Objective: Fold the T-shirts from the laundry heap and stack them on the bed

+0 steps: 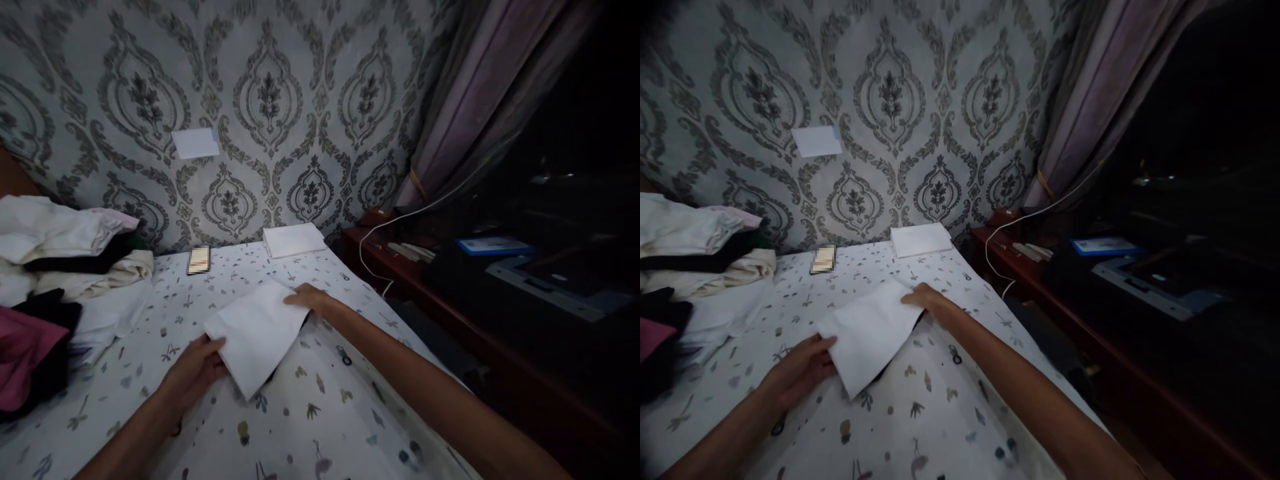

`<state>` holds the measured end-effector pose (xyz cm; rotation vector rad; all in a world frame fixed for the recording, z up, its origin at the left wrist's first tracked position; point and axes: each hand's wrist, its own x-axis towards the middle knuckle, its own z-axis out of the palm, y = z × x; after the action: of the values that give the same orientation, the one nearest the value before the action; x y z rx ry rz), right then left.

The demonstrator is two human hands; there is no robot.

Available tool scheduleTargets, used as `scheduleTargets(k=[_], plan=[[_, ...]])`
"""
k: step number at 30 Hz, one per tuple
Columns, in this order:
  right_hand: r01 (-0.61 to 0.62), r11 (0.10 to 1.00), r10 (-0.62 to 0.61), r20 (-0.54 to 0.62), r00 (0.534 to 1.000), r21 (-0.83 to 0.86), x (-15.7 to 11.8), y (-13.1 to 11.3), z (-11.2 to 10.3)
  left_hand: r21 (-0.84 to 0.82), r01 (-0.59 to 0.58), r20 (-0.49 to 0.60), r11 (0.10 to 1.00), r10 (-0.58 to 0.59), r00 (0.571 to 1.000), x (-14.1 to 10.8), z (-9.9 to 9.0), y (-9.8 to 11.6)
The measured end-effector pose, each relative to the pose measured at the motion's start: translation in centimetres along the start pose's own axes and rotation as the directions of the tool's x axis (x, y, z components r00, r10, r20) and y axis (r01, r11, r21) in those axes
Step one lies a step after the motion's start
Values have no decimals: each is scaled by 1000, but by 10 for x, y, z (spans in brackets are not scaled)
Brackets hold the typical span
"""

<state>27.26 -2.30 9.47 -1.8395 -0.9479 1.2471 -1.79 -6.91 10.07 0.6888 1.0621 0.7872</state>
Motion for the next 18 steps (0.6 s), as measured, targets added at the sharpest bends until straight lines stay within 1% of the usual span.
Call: scheduleTargets(k=[1, 3, 6, 7, 9, 11, 12, 15, 17, 18], plan=[[6, 1000, -6, 20, 1000, 15, -2, -1, -1, 18, 10, 11, 1000, -10, 1000, -1, 2, -1], [44, 997, -48, 56, 997, 66, -7, -2, -5, 58, -9, 24, 998, 8, 1000, 4, 6, 2], [147, 972, -162, 67, 985, 183, -9, -3, -22, 132, -95, 49, 987, 89, 995, 27, 22, 19], [190, 957, -204, 41, 978, 217, -6, -5, -31, 154, -133, 68, 979, 124, 990, 38, 31, 27], [292, 923, -285, -67, 956, 250, 5, -9, -52, 192, -212, 130, 958, 189, 973, 66, 54, 45], [384, 894, -342, -203, 917, 229, 24, -17, -75, 224, -284, 190, 932, 244, 951, 100, 83, 65], [420, 883, -362, -267, 893, 210, 36, -23, -87, 250, -314, 201, 916, 268, 942, 118, 98, 76], [475, 868, -387, -401, 830, 147, 78, -40, -116, 332, -406, 177, 851, 366, 914, 173, 146, 105], [496, 863, -398, -475, 785, 98, 111, -50, -129, 350, -451, 162, 821, 421, 892, 211, 171, 119], [498, 864, -399, -504, 766, 73, 128, -53, -132, 353, -464, 153, 813, 439, 886, 230, 181, 123]])
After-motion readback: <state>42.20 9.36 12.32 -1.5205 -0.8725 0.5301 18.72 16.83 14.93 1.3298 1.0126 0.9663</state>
